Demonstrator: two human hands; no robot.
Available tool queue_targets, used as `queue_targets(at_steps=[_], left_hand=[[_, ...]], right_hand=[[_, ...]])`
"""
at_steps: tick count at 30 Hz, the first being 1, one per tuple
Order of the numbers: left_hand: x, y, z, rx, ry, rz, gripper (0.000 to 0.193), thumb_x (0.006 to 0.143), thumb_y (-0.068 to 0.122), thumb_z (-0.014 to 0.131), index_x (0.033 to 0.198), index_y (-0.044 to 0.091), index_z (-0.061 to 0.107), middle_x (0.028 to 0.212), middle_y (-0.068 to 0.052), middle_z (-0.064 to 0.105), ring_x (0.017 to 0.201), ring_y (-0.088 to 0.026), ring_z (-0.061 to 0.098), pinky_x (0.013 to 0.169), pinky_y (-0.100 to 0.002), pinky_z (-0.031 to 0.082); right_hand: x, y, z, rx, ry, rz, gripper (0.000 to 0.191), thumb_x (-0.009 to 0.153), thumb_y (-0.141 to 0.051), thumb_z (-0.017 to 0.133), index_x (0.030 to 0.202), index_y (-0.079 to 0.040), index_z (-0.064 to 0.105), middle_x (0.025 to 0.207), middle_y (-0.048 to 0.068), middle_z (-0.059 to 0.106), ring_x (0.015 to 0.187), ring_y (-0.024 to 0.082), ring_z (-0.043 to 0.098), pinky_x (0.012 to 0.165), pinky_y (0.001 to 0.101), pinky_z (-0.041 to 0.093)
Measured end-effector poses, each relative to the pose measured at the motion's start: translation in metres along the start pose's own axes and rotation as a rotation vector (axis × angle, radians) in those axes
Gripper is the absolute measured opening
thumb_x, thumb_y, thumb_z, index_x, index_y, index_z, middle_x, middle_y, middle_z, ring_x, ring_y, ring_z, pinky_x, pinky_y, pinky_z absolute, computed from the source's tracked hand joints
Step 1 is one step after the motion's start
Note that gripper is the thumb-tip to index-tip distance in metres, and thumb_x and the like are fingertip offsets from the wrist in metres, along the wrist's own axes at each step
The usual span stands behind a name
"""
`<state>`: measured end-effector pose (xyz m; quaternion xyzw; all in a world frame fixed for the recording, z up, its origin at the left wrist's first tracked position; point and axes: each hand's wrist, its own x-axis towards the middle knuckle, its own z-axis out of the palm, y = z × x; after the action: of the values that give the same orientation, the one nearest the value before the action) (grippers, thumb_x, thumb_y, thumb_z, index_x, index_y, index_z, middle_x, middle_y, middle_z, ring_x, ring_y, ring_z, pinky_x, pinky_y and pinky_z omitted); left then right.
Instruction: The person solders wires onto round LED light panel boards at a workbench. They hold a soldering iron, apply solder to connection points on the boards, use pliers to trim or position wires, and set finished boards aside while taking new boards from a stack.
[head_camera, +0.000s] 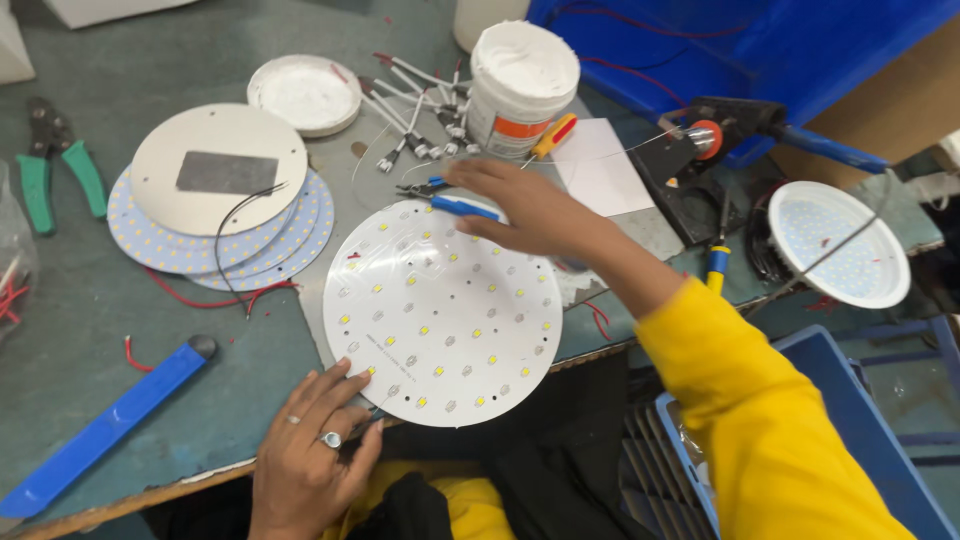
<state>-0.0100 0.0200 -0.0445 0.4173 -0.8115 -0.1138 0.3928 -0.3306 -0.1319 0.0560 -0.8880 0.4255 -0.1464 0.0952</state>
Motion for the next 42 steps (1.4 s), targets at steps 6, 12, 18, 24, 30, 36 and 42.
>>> queue_targets(at_steps=[6, 12, 18, 24, 30, 36, 42], left_hand=[[-0.005, -0.008, 0.002, -0.101, 0.037, 0.032, 0.012, 0.074, 0.007, 0.078, 0.083, 0.004, 0.071, 0.111, -0.012, 0.073, 0.12, -0.033, 0.066, 0.104, -0.052, 0.051], [-0.007, -0.009, 0.002, -0.075, 0.033, 0.018, 0.011, 0.074, 0.009, 0.078, 0.08, 0.004, 0.071, 0.11, -0.011, 0.074, 0.117, -0.032, 0.068, 0.101, -0.051, 0.052], [-0.004, -0.006, 0.002, -0.032, 0.066, 0.023, 0.009, 0.075, 0.011, 0.077, 0.079, 0.006, 0.07, 0.109, -0.008, 0.074, 0.115, -0.029, 0.068, 0.1, -0.049, 0.052], [0.0, -0.002, -0.011, -0.029, 0.088, 0.084, 0.008, 0.079, 0.008, 0.076, 0.084, 0.004, 0.07, 0.112, -0.009, 0.074, 0.117, -0.029, 0.068, 0.103, -0.048, 0.052], [-0.002, 0.001, -0.018, -0.016, 0.037, 0.066, 0.008, 0.085, 0.006, 0.076, 0.089, 0.006, 0.069, 0.114, -0.009, 0.074, 0.122, -0.03, 0.067, 0.107, -0.048, 0.052], [-0.005, 0.0, -0.015, -0.068, 0.085, 0.031, 0.013, 0.089, 0.008, 0.076, 0.1, 0.003, 0.07, 0.116, -0.008, 0.073, 0.122, -0.027, 0.067, 0.11, -0.045, 0.051], [-0.004, -0.004, -0.015, -0.067, 0.061, 0.032, 0.016, 0.089, 0.009, 0.075, 0.103, 0.002, 0.071, 0.116, -0.007, 0.072, 0.124, -0.027, 0.066, 0.11, -0.046, 0.05]], right_hand=[[0.032, 0.042, 0.054, -0.3, -0.096, 0.097, 0.066, 0.1, -0.038, 0.062, 0.154, -0.009, 0.037, 0.148, 0.019, 0.046, 0.138, 0.04, 0.04, 0.112, 0.0505, 0.031], [0.023, 0.012, 0.029, -0.183, -0.006, 0.141, 0.055, 0.104, -0.03, 0.053, 0.154, -0.01, 0.043, 0.122, 0.016, 0.055, 0.114, 0.034, 0.054, 0.1, 0.0455, 0.044], [-0.024, -0.048, -0.033, 0.058, -0.084, 0.177, 0.046, 0.106, -0.025, 0.051, 0.15, -0.011, 0.048, 0.117, 0.016, 0.055, 0.109, 0.031, 0.058, 0.094, 0.0418, 0.048], [-0.025, -0.103, -0.031, -0.206, -0.169, -0.091, 0.049, 0.099, -0.028, 0.062, 0.144, -0.01, 0.053, 0.117, 0.013, 0.061, 0.111, 0.034, 0.056, 0.099, 0.0468, 0.042], [-0.031, -0.136, -0.016, -0.433, -0.231, -0.262, 0.05, 0.088, -0.033, 0.069, 0.138, -0.025, 0.063, 0.113, 0.009, 0.064, 0.108, 0.029, 0.058, 0.096, 0.0497, 0.042], [-0.024, -0.152, -0.018, -0.566, -0.332, -0.366, 0.057, 0.08, -0.044, 0.074, 0.135, -0.03, 0.065, 0.112, 0.003, 0.066, 0.105, 0.024, 0.062, 0.092, 0.047, 0.044], [-0.015, -0.162, -0.017, -0.663, -0.335, -0.456, 0.056, 0.083, -0.046, 0.072, 0.135, -0.027, 0.066, 0.11, 0.001, 0.065, 0.105, 0.022, 0.061, 0.095, 0.0457, 0.044]])
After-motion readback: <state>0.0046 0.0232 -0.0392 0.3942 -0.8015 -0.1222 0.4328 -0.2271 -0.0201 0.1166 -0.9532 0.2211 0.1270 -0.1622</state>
